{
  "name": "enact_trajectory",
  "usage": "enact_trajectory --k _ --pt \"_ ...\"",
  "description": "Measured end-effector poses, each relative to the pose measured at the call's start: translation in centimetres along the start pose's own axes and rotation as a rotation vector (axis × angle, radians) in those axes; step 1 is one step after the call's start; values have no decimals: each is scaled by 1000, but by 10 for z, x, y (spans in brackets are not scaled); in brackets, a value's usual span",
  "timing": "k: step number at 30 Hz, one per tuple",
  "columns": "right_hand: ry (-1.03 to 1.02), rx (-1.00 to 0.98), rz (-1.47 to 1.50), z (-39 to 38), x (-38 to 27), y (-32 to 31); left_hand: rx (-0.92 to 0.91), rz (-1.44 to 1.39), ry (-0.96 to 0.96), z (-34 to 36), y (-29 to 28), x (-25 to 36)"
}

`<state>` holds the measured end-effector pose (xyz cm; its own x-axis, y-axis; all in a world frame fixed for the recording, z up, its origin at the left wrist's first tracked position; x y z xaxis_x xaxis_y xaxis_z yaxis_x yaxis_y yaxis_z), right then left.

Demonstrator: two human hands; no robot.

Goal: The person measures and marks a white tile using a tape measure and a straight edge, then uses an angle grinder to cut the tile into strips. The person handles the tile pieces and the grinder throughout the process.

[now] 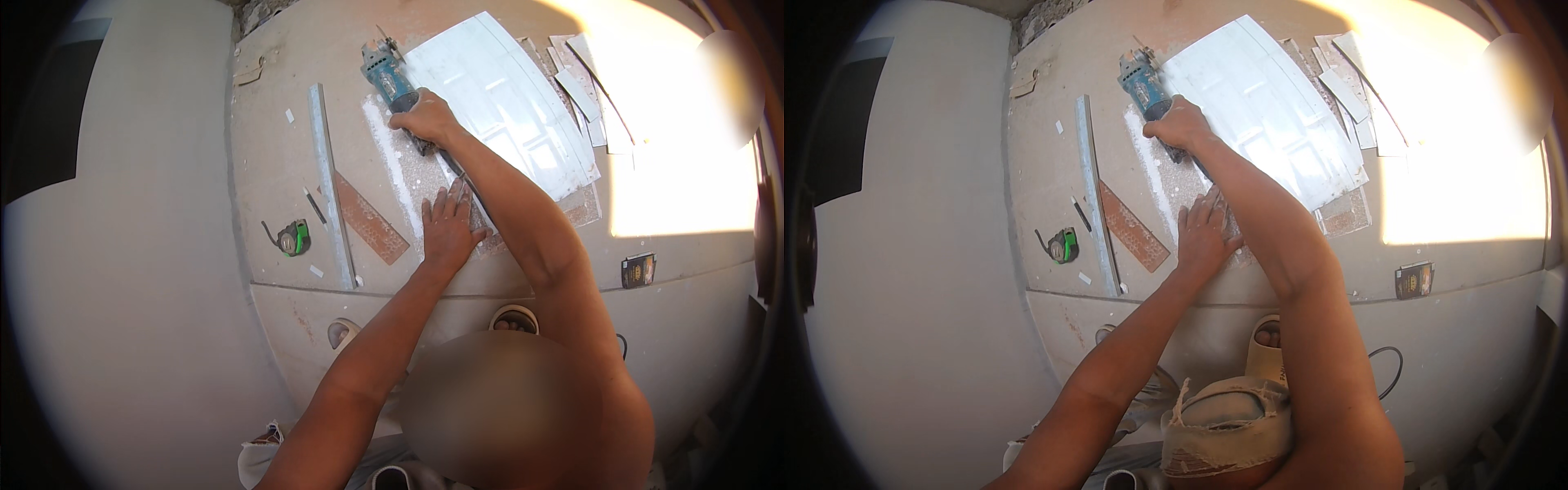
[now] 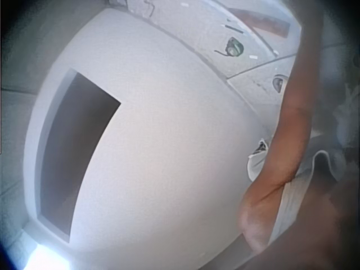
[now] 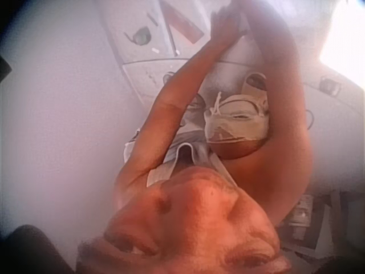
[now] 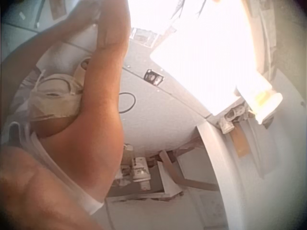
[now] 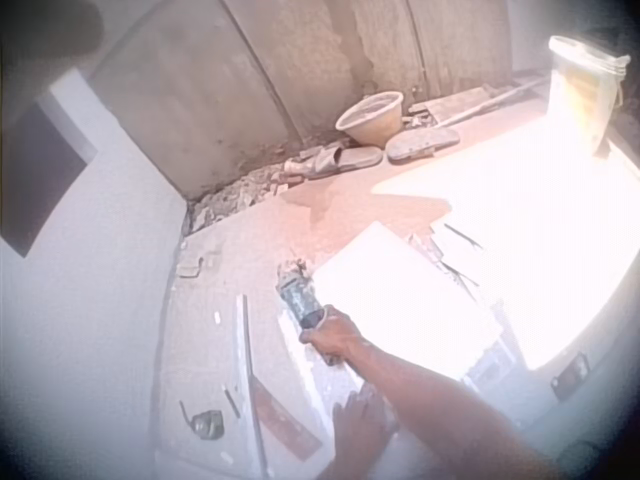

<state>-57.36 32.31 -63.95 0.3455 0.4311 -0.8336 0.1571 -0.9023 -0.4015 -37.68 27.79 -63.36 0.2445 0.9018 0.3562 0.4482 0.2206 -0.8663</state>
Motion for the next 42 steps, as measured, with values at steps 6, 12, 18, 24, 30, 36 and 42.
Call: enact_trajectory --k 6,12,18,24,30,36,42 --pt "6 -18 1 -3 -4 -1 -27 -5 -26 0 -1 0" --pt "17 -23 5 -3 -3 0 -28 1 -40 1 1 0" --pt "15 -27 -2 0 -2 1 -42 16 -48 1 1 2" --pt "28 -49 9 -2 -4 0 -61 15 -67 1 0 3" --pt "75 -53 5 -2 -3 0 -70 34 -68 2 5 1" --pt "89 -66 1 0 -1 2 -76 26 -70 0 2 3" --pt "54 -63 10 -2 -3 3 -24 -26 -65 -1 -2 3"
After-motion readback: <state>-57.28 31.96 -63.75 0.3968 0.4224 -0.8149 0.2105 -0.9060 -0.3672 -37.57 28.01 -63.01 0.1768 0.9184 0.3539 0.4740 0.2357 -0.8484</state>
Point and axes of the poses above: each hand's wrist, its own z-axis towards the middle knuckle, its own y-axis out of the palm, x = y × z, the point moved 10 cm from there along z, towards the middle knuckle, and after that the axes turned 2 degrees about -z, right-handed, at the moved point
